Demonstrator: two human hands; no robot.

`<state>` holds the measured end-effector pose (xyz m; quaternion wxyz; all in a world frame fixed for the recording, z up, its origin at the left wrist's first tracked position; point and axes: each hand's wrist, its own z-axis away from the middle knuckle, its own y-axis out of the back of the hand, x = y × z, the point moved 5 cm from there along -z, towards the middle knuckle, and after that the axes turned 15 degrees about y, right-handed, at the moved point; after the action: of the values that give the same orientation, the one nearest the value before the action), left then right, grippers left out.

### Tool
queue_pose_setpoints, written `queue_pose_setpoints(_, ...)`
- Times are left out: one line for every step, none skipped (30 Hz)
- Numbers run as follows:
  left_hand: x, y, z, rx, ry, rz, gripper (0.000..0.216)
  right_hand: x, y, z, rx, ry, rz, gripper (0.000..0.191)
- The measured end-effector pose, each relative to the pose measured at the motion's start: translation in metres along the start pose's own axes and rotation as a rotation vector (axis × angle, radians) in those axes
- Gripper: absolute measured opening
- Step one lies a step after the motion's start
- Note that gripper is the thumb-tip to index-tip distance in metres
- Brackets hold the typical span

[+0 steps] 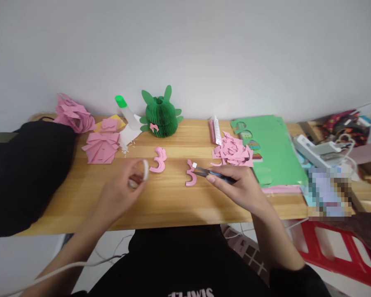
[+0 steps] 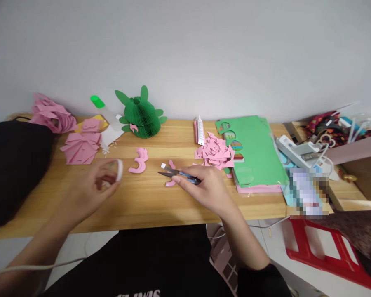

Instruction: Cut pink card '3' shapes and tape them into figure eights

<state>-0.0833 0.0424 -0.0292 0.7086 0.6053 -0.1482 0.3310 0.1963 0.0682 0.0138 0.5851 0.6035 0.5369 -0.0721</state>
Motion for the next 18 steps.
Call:
queue_pose_setpoints(-0.02, 0.008, -0.001, 0.083, 0.07, -0.197, 0.047, -0.002, -0.001, 0.0, -0.012, 0.037, 0.042, 0.033)
queue_pose_setpoints(-0.04, 0.016, -0.002, 0.132, 0.138, -0.356, 0.045, -0.005, -0.002, -0.001, -0.023, 0.069, 0.087, 0.033)
queue_pose_setpoints(-0.057, 0.024, -0.002, 0.161, 0.188, -0.413, 0.042, -0.006, -0.003, -0.001, -0.034, 0.095, 0.128, 0.033)
queue_pose_setpoints(-0.073, 0.03, -0.002, 0.169, 0.223, -0.452, 0.038, -0.007, -0.004, -0.001, -0.045, 0.119, 0.163, 0.034)
queue_pose_setpoints(-0.085, 0.036, -0.002, 0.174, 0.246, -0.466, 0.035, -0.009, -0.006, -0.002, -0.055, 0.143, 0.192, 0.035)
queue_pose_setpoints(-0.093, 0.04, -0.001, 0.19, 0.252, -0.454, 0.033, -0.01, -0.008, -0.002, -0.063, 0.166, 0.218, 0.036)
queue_pose_setpoints(-0.097, 0.043, -0.001, 0.212, 0.242, -0.432, 0.031, -0.011, -0.01, -0.003, -0.07, 0.194, 0.241, 0.036)
queue_pose_setpoints(-0.096, 0.045, 0.0, 0.242, 0.218, -0.381, 0.029, -0.013, -0.011, -0.004, -0.073, 0.225, 0.266, 0.036)
queue_pose_setpoints(-0.09, 0.046, 0.001, 0.27, 0.185, -0.308, 0.026, -0.016, -0.013, -0.006, -0.075, 0.26, 0.293, 0.035)
queue_pose_setpoints(-0.081, 0.045, 0.002, 0.288, 0.15, -0.239, 0.024, -0.019, -0.013, -0.007, -0.074, 0.298, 0.318, 0.036)
queue_pose_setpoints(-0.067, 0.043, 0.003, 0.283, 0.11, -0.103, 0.023, -0.023, -0.014, -0.009, -0.074, 0.335, 0.337, 0.036)
queue_pose_setpoints(-0.051, 0.039, 0.003, 0.246, 0.079, -0.035, 0.024, -0.027, -0.014, -0.01, -0.075, 0.369, 0.351, 0.036)
queue_pose_setpoints(-0.032, 0.033, 0.004, 0.176, 0.044, 0.018, 0.026, -0.031, -0.014, -0.011, -0.076, 0.397, 0.359, 0.036)
queue_pose_setpoints(-0.012, 0.025, 0.004, 0.043, -0.006, 0.141, 0.027, -0.035, -0.013, -0.012, -0.081, 0.414, 0.365, 0.035)
queue_pose_setpoints(0.01, 0.018, 0.004, -0.075, -0.074, 0.239, 0.027, -0.037, -0.012, -0.013, -0.087, 0.423, 0.37, 0.034)
queue_pose_setpoints(0.03, 0.012, 0.005, -0.159, -0.133, 0.303, 0.025, -0.04, -0.011, -0.013, -0.095, 0.427, 0.377, 0.033)
queue_pose_setpoints(0.048, 0.008, 0.005, -0.226, -0.193, 0.344, 0.023, -0.042, -0.01, -0.013, -0.104, 0.426, 0.387, 0.033)
queue_pose_setpoints(0.062, 0.005, 0.005, -0.273, -0.242, 0.365, 0.021, -0.043, -0.008, -0.012, -0.109, 0.427, 0.398, 0.033)
